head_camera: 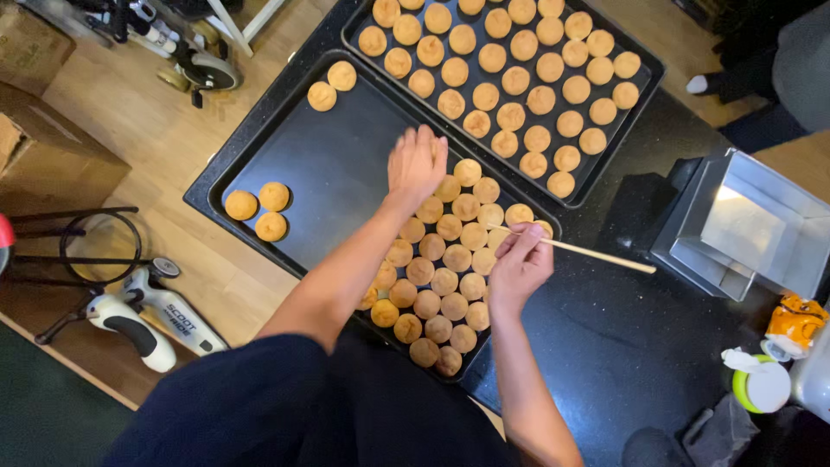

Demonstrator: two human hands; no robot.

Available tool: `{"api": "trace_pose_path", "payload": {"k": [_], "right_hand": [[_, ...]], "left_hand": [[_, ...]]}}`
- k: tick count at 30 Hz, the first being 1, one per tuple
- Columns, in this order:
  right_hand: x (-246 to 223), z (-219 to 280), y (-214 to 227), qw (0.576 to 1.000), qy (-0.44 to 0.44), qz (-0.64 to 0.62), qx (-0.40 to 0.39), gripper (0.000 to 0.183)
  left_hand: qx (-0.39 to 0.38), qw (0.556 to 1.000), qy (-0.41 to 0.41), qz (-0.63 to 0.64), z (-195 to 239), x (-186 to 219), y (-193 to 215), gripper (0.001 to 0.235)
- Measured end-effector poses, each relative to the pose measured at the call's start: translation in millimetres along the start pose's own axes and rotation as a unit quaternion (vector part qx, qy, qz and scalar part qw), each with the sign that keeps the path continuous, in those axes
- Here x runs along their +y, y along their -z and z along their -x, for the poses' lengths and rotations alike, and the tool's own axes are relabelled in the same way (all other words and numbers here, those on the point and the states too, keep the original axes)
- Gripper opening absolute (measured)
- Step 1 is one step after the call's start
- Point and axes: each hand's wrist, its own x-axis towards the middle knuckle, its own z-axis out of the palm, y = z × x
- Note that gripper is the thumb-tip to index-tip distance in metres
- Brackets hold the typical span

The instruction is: The person uses a wooden skewer to poke holes in small round cakes arranged on baking trays. They pick up each cake, insert the skewer into the center, and place it back on the tray, repeating this process for multiple items.

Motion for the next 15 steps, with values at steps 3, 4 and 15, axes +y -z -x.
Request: {"api": "trace_pose_path", "payload": {"k": [3,4,15], "right_hand": [[0.4,-0.3,5.7,1.0,-0.004,0.001,-0.008,0.035],[0.9,-1.2,6.1,1.0,-0.006,-0.006,-0.012,0.035],[5.9,-8.3,-1.8,0.998,-0.004,-0.041,-0.057,0.035]], "left_hand": [[-0.048,0.995,-0.015,-0.087,-8.7,-11.3,-10.7,0.039],[-0.055,0.996,-0.028,-0.061,-4.9,-11.1,-11.8,0.038],[0.214,0.939,0.123,-0.24,77.7,-107.5,112.7,0.056]]}}
